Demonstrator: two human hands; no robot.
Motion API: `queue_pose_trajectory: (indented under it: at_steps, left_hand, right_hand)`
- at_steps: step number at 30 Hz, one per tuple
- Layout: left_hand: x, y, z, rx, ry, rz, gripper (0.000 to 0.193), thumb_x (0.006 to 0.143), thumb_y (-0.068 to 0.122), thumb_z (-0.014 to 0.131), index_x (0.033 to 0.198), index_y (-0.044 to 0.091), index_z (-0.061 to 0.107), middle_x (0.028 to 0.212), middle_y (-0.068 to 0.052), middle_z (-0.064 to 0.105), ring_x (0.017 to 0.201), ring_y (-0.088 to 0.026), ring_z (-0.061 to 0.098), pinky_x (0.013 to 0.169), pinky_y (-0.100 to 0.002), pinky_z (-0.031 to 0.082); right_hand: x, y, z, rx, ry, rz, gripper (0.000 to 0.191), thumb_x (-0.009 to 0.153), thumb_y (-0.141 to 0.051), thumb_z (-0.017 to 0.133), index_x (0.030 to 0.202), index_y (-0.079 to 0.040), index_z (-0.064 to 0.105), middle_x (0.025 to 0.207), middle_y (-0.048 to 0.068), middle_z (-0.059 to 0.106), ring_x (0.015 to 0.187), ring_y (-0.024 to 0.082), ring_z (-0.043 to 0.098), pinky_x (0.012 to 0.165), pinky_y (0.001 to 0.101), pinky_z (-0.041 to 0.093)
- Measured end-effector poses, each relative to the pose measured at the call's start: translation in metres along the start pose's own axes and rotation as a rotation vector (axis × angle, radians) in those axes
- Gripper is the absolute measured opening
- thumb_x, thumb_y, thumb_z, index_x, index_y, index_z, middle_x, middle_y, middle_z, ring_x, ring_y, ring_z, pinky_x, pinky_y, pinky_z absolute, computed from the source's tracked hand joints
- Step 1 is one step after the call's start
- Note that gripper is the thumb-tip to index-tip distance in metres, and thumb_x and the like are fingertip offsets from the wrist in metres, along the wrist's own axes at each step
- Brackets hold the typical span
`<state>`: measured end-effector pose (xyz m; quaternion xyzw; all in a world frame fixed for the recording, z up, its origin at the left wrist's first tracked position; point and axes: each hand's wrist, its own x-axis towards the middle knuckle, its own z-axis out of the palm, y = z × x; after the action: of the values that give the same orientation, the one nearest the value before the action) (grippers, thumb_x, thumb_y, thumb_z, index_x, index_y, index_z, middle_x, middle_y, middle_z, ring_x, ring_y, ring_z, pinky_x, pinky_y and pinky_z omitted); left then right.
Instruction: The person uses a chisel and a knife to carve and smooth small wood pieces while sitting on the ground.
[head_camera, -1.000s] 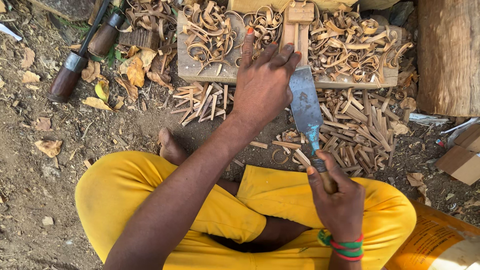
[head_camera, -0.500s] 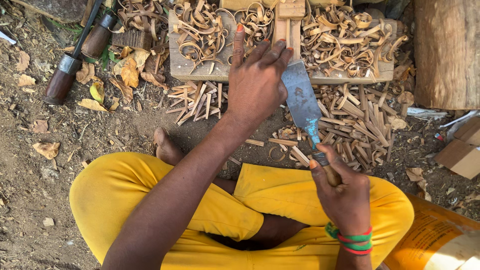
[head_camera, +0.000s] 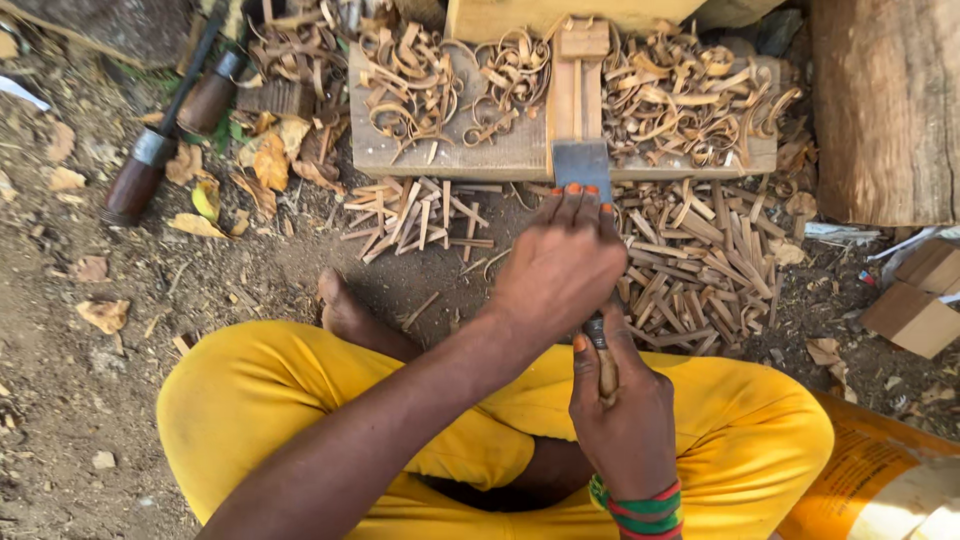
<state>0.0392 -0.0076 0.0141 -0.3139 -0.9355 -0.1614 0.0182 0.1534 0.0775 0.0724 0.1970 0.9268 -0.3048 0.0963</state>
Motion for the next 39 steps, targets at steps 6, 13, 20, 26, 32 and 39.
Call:
queue_pose_trajectory:
  at_steps: [6,13,20,26,32,39]
  left_hand:
    - [0.015,-0.012,0.000,-0.119,-0.037,-0.055,0.034,0.088,0.011,0.065,0.112,-0.013,0.068,0.117,-0.030,0.069,0.113,-0.037,0.068,0.101,-0.045,0.054]
    - [0.029,-0.025,0.003,-0.090,0.040,-0.043,0.025,0.084,0.012,0.066,0.101,-0.006,0.072,0.110,-0.023,0.071,0.109,-0.032,0.071,0.102,-0.044,0.055]
    - [0.045,-0.038,0.005,-0.255,0.008,-0.135,0.010,0.086,0.006,0.068,0.089,0.003,0.077,0.096,-0.023,0.075,0.084,-0.035,0.077,0.082,-0.048,0.064]
    - [0.064,-0.054,0.008,-0.133,0.104,-0.133,0.015,0.070,0.007,0.071,0.082,0.005,0.079,0.090,-0.020,0.077,0.089,-0.034,0.075,0.086,-0.046,0.061]
    - [0.042,-0.061,0.003,-0.255,0.349,-0.018,0.032,0.077,0.008,0.068,0.108,0.001,0.074,0.128,-0.023,0.068,0.123,-0.037,0.062,0.112,-0.051,0.043]
    - [0.042,-0.075,0.016,-0.148,0.166,-0.073,0.043,0.089,0.003,0.061,0.131,0.008,0.065,0.144,-0.014,0.059,0.137,-0.034,0.053,0.121,-0.049,0.034]
  right_hand:
    - [0.015,-0.008,0.009,0.036,0.116,-0.289,0.047,0.097,-0.012,0.062,0.141,0.002,0.057,0.083,0.024,0.069,0.069,0.033,0.071,0.057,0.0358,0.053]
    - [0.031,-0.002,0.021,0.002,0.141,-0.226,0.047,0.096,-0.014,0.064,0.140,0.001,0.056,0.101,0.030,0.071,0.087,0.039,0.075,0.070,0.0411,0.058]
    - [0.046,-0.013,0.027,0.069,0.104,-0.198,0.051,0.096,-0.011,0.059,0.147,-0.005,0.054,0.104,0.029,0.071,0.093,0.046,0.070,0.076,0.0450,0.056]
    - [0.069,-0.013,0.036,0.056,0.139,-0.210,0.050,0.099,-0.015,0.061,0.147,-0.004,0.052,0.103,0.029,0.071,0.094,0.042,0.074,0.079,0.0448,0.057]
    - [0.060,0.003,0.024,0.347,0.106,-0.117,0.051,0.103,-0.020,0.062,0.152,-0.009,0.056,0.085,0.014,0.062,0.066,0.022,0.059,0.055,0.0356,0.047]
    - [0.004,0.043,0.008,0.560,0.093,0.117,0.051,0.101,-0.024,0.058,0.148,-0.008,0.051,0.068,0.001,0.060,0.047,0.007,0.056,0.039,0.0246,0.045]
